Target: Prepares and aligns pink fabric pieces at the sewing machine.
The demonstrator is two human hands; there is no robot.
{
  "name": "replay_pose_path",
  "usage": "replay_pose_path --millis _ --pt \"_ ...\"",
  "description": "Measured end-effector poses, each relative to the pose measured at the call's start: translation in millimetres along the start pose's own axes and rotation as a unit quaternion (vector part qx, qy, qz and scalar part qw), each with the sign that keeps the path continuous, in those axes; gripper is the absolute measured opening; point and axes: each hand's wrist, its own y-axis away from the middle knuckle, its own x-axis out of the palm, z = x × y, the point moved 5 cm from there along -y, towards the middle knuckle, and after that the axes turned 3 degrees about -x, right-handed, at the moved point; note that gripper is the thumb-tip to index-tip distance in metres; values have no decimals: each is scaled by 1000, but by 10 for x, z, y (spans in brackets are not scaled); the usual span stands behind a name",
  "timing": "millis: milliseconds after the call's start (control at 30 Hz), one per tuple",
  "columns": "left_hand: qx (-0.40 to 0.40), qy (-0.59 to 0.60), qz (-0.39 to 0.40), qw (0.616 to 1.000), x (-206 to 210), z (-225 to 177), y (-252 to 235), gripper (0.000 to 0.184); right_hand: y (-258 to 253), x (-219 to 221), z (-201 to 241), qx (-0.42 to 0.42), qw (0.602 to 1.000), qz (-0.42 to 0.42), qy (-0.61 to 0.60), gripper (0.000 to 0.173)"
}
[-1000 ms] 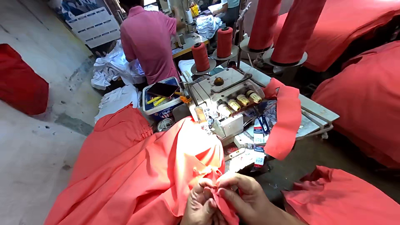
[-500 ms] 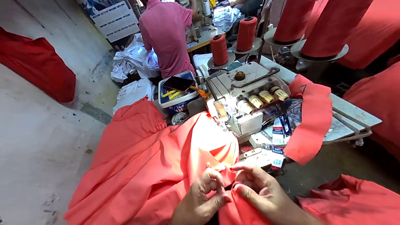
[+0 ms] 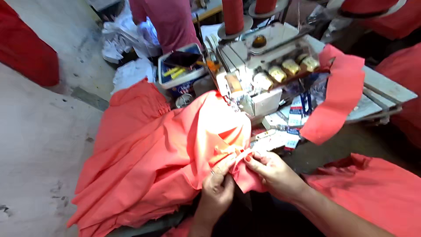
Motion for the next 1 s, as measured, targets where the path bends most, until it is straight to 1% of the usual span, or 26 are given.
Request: replay_pose_path --millis 33,67,133,200,267,367,433,467,533,600,633,667,700,767,833,900,933,1000 --pt "43 -51 6 998 -52 -11 -48 19 -5 -11 -3 3 1000 -2 -4 17" --pt "77 -93 22 992 -110 -27 -99 14 -9 -28 0 1 1000 -3 7 14" --pt "116 -158 79 977 -195 -101 -210 13 -16 -78 16 -8 998 7 56 10" --pt "126 -219 146 957 -217 -185 -318 20 -29 -127 41 -27 988 50 142 7" --pt "122 -273 205 932 -189 -233 -399 24 -42 -130 93 -46 967 114 223 15" --pt "88 -272 275 918 -144 -214 -475 27 -68 -93 193 -87 938 214 257 28" --pt "59 -230 301 924 -118 -151 -514 26 -89 -85 245 -93 923 263 264 33" --pt "40 -192 314 929 -102 -105 -524 27 -93 -86 267 -82 920 274 268 33" --pt "-20 -82 331 940 -46 -16 -524 32 -87 -95 291 -52 920 286 263 27" --pt "-91 51 314 944 48 42 -486 34 -81 -107 296 -24 923 301 238 18" --pt "-116 119 299 940 93 86 -447 31 -80 -117 292 -13 925 309 222 18" --pt "-135 193 296 926 144 159 -390 26 -76 -127 287 -12 926 314 210 21" --pt "-147 264 305 903 198 239 -328 21 -75 -134 282 -17 925 319 205 24" --pt "-162 360 315 863 296 343 -238 17 -73 -146 287 -36 922 328 204 27" --pt "-181 384 327 844 348 360 -196 18 -78 -153 298 -42 917 337 211 30" --pt "-183 379 340 841 377 325 -184 21 -79 -150 301 -37 913 346 214 30" --pt "-181 372 328 849 373 315 -194 20 -79 -154 312 -35 915 340 216 29" --pt "-184 340 268 882 304 307 -257 16 -75 -181 344 -45 925 296 234 20"
